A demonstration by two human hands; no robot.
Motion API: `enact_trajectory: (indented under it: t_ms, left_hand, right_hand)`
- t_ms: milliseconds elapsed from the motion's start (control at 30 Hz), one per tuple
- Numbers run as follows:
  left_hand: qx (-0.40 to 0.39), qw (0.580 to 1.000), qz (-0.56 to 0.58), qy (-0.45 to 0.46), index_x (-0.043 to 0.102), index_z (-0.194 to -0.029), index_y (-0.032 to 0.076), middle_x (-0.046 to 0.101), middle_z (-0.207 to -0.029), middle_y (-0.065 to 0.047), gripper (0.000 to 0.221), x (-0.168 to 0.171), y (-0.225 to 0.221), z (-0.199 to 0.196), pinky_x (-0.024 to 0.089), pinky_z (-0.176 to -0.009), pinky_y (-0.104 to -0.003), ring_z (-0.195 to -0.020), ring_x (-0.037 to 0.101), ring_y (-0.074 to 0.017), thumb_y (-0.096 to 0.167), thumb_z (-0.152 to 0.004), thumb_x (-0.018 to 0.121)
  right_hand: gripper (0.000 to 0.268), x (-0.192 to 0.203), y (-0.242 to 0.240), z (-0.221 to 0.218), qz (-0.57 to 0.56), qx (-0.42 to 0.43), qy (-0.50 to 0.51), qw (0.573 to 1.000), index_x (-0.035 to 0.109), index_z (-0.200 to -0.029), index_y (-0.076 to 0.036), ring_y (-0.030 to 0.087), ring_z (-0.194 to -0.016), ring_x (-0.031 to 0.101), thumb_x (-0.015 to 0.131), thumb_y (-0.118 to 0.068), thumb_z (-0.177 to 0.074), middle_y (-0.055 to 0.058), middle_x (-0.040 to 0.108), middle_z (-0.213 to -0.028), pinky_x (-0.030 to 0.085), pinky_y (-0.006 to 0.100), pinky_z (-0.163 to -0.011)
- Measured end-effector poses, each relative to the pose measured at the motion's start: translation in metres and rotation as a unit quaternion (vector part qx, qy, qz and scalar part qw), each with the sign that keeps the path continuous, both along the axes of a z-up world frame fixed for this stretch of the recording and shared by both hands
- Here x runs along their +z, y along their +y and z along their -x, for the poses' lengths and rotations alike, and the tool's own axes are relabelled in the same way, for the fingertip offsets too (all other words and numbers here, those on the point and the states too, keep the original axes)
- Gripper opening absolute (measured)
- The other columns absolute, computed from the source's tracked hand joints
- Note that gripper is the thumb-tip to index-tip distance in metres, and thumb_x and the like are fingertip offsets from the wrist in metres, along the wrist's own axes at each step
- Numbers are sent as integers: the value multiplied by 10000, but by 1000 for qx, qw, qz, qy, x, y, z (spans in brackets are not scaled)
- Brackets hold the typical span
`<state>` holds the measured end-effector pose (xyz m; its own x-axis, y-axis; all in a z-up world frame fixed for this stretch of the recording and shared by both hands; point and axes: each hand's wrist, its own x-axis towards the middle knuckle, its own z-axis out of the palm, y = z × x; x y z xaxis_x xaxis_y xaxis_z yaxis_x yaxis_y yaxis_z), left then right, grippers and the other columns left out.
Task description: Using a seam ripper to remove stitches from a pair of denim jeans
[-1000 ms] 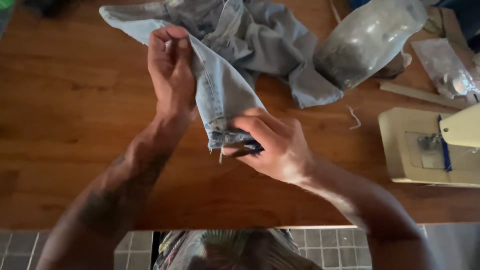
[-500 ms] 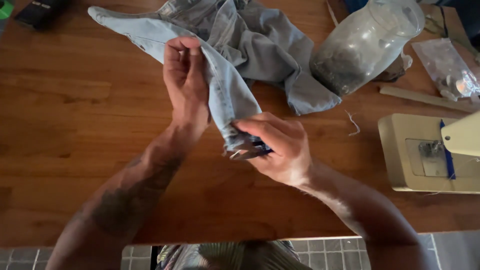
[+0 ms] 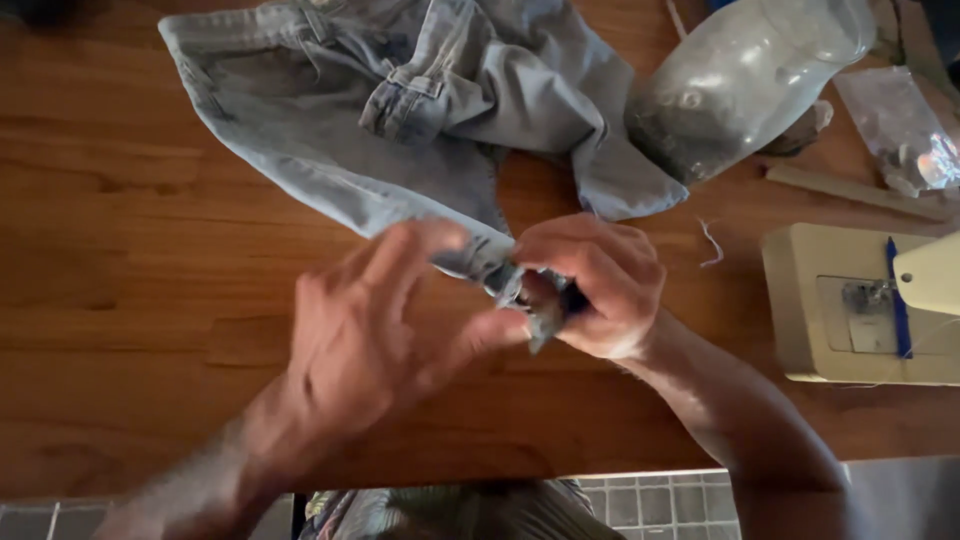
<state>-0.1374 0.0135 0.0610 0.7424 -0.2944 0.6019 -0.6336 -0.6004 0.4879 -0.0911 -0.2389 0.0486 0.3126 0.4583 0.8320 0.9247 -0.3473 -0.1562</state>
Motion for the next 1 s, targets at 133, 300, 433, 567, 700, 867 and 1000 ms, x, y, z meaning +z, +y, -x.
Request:
enact_trajectory:
  t_ms: [133, 300, 433, 567, 700, 867, 1000]
  left_hand:
    - [-114, 992, 59, 6, 673, -1307, 79, 719, -1004, -36, 584, -9, 6, -12, 588, -528, -315, -675, 588, -105, 597, -1043, 733]
    - [-166, 981, 88, 40, 644, -1328, 14, 809, -1221, -169, 633, -13, 1, -29, 758, -840, -432, -1031, 844, -297, 428, -962, 952]
    - [-136, 987, 80, 10, 666, -1230, -6, 797, -1093, -170, 233, -11, -8, -46, 744, -708, -384, -862, 837, -262, 158, -1150, 811]
    - [-139, 987, 31, -68, 679, -1212, 52, 769, -1103, -113, 239, -17, -8, -64, 613, -702, -378, -860, 744, -234, -81, -1076, 825]
    - [-158, 981, 21, -115, 678, -1210, 38, 741, -1212, -167, 429, -44, -5, -76, 644, -798, -441, -972, 739, -319, -237, -885, 733]
    - [-246, 955, 166, 2, 660, -1138, -24, 738, -1188, -204, 276, -48, -8, -75, 654, -825, -390, -1018, 769, -328, -226, -1012, 801]
    - [-218, 952, 177, 117, 656, -1043, 56, 703, -1002, -89, 146, -26, -4, -58, 597, -762, -331, -814, 680, -210, -42, -1002, 757]
  right_hand:
    - [198, -3, -2, 2, 16, 82, 80, 993, 735, -1245, -7, 303, -937, 902, 794, -167, -1144, 212, 841, -1154, 724, 392, -792]
    - [584, -22, -14, -2, -80, 121, 271, 951, 639, -1383, 41, 81, -627, 598, 826, -422, -1080, 90, 728, -878, 418, 277, -572]
    - [463, -27, -10, -9, -161, 201, 296, 920, 584, -1380, 23, 57, -642, 610, 873, -179, -1081, 203, 817, -1292, 452, 225, -546]
    - [436, -20, -16, -9, -171, 53, 300, 937, 572, -1356, 15, 133, -776, 680, 791, 62, -982, 259, 768, -1251, 506, 239, -633]
    - [333, -2, -15, -18, -166, 17, 232, 958, 528, -1319, -4, 256, -931, 754, 605, 237, -1102, 262, 707, -1169, 612, 277, -665]
    - [110, -3, -8, -18, -167, -8, 270, 948, 630, -1229, -32, 105, -646, 488, 669, 50, -1168, 198, 718, -1103, 378, 239, -570]
    - [35, 4, 2, -11, -112, -22, 274, 955, 684, -1123, 28, 112, -660, 512, 666, 40, -1151, 218, 734, -1103, 394, 236, -611]
